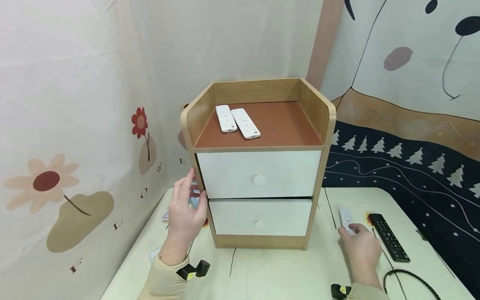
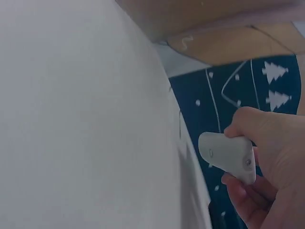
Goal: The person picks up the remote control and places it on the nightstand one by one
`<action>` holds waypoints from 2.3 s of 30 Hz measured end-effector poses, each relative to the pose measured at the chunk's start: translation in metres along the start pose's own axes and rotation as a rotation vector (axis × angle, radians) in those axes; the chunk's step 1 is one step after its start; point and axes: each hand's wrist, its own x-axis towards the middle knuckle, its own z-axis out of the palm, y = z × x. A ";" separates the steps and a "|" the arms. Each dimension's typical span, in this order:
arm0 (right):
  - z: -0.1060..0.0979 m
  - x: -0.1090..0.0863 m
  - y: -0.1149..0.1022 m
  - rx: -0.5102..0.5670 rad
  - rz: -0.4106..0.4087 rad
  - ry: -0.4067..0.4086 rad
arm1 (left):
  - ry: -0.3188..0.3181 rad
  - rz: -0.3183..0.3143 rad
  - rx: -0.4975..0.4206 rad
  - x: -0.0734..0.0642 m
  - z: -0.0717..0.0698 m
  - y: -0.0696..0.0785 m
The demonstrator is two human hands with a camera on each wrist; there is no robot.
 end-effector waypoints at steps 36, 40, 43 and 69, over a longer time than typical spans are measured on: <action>-0.107 0.005 -0.137 0.150 -0.395 0.405 | 0.005 -0.023 -0.010 0.000 0.000 0.002; -0.118 0.007 -0.147 0.172 -0.443 0.463 | 0.006 -0.024 -0.010 -0.001 0.001 0.001; -0.126 0.010 -0.155 0.194 -0.476 0.502 | 0.007 -0.022 -0.013 0.000 0.001 0.001; -0.194 0.003 -0.229 0.452 -0.631 0.867 | 0.019 -0.005 -0.007 -0.002 0.002 -0.001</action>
